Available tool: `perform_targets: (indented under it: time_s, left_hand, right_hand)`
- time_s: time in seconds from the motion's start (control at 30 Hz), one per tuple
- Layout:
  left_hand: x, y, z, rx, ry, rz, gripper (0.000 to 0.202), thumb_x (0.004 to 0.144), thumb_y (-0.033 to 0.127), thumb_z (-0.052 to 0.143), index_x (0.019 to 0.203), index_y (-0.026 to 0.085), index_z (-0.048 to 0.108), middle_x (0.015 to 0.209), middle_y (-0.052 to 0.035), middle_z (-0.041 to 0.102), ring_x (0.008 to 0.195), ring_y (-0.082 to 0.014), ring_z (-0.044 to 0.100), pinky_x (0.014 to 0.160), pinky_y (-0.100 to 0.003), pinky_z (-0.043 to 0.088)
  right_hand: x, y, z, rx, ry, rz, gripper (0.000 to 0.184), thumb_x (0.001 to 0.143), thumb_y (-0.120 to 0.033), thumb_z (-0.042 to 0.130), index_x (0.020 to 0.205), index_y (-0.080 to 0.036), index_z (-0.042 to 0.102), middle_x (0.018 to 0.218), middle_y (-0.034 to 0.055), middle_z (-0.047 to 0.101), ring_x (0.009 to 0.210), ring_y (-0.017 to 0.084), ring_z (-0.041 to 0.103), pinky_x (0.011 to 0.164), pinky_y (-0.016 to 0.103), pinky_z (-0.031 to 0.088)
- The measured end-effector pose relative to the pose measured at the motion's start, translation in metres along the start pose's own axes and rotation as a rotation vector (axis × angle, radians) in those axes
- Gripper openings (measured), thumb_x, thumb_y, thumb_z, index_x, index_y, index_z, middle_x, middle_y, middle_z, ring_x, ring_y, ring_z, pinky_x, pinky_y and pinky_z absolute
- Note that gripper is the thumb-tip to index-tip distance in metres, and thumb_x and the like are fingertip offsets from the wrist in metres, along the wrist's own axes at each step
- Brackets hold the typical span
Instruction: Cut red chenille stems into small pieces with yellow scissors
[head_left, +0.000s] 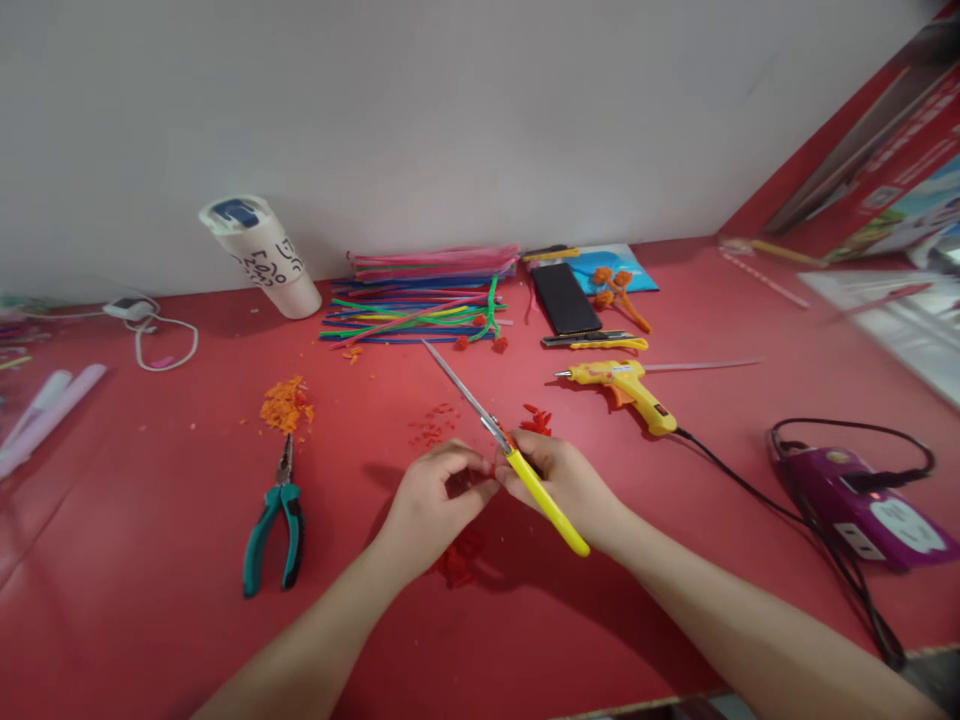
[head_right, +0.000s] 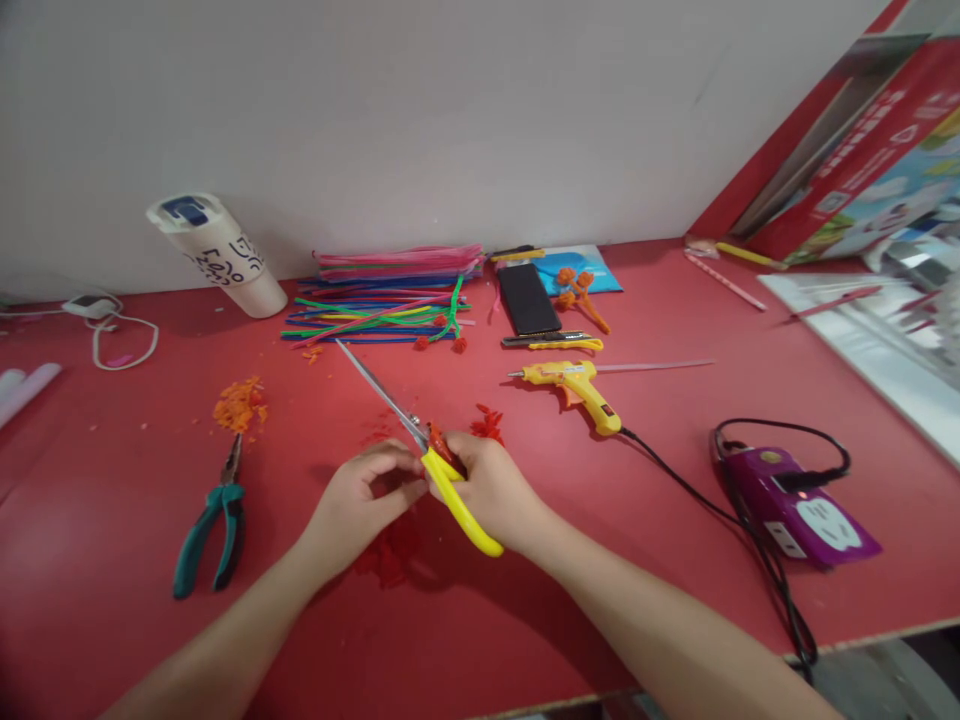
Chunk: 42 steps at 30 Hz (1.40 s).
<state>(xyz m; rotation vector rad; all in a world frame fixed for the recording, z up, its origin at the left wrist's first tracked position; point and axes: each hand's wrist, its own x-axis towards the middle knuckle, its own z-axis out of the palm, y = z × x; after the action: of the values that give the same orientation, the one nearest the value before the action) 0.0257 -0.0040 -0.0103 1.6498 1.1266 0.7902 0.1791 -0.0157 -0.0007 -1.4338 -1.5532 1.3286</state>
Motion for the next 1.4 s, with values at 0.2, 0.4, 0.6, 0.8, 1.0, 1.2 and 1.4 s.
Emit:
perform_targets:
  time_s: [0.2,0.4,0.6,0.8,1.0,1.2,1.4]
  left_hand:
    - [-0.001,0.000,0.001,0.028,-0.021,-0.039,0.005,0.068,0.016,0.056,0.071,0.017,0.061,0.073,-0.0022,0.060,0.068,-0.0143,0.056,0.065,-0.026,0.043]
    - [0.000,-0.001,0.000,-0.030,-0.039,-0.078,0.006,0.067,0.015,0.056,0.070,0.017,0.061,0.071,-0.0014,0.059,0.068,-0.0141,0.055,0.065,-0.026,0.043]
    - [0.006,-0.002,-0.008,-0.357,0.137,-0.201,0.004,0.064,0.019,0.061,0.067,0.016,0.061,0.065,0.0011,0.057,0.060,-0.0098,0.051,0.059,-0.022,0.040]
    - [0.014,-0.008,-0.022,-0.814,0.394,-0.268,0.010,0.059,0.017,0.067,0.066,0.015,0.060,0.059,0.0026,0.058,0.053,-0.0063,0.050,0.053,-0.019,0.038]
    - [0.014,-0.006,-0.026,-0.875,0.406,-0.232,0.006,0.063,0.017,0.064,0.066,0.014,0.061,0.060,0.0021,0.058,0.053,-0.0052,0.050,0.053,-0.017,0.038]
    - [0.014,-0.006,-0.027,-0.893,0.450,-0.237,0.006,0.064,0.019,0.063,0.067,0.015,0.061,0.061,0.0025,0.057,0.054,-0.0051,0.050,0.055,-0.018,0.038]
    - [0.014,-0.006,-0.027,-0.915,0.444,-0.222,0.002,0.065,0.016,0.060,0.065,0.014,0.060,0.060,0.0026,0.055,0.054,-0.0053,0.048,0.056,-0.019,0.038]
  right_hand:
    - [-0.001,0.001,0.000,-0.045,0.011,-0.015,0.013,0.065,-0.024,0.050,0.060,-0.019,0.040,0.056,-0.0073,0.033,0.052,0.007,0.030,0.046,0.020,0.025]
    - [-0.002,0.008,0.003,-0.095,0.016,-0.035,0.015,0.067,-0.025,0.049,0.060,-0.019,0.037,0.056,-0.0072,0.032,0.051,0.007,0.029,0.045,0.019,0.024]
    - [-0.001,0.000,-0.003,-0.288,0.071,-0.050,0.020,0.070,-0.035,0.050,0.064,-0.019,0.039,0.057,-0.0053,0.038,0.050,0.008,0.034,0.046,0.020,0.026]
    - [-0.004,0.001,-0.010,-0.879,0.084,-0.100,0.030,0.078,-0.047,0.038,0.083,-0.018,0.046,0.062,0.0022,0.056,0.051,0.014,0.049,0.048,0.024,0.023]
    - [-0.003,0.009,-0.007,-1.139,0.033,-0.128,0.038,0.082,-0.051,0.028,0.082,-0.017,0.046,0.061,0.0055,0.060,0.051,0.018,0.054,0.046,0.026,0.015]
    - [-0.002,0.012,-0.004,-1.177,0.010,-0.159,0.046,0.083,-0.055,0.022,0.084,-0.016,0.047,0.061,0.0072,0.061,0.052,0.019,0.056,0.046,0.028,0.013]
    - [-0.001,0.011,0.001,-1.191,-0.007,-0.156,0.049,0.083,-0.055,0.020,0.085,-0.015,0.047,0.063,0.0078,0.062,0.052,0.019,0.056,0.046,0.028,0.013]
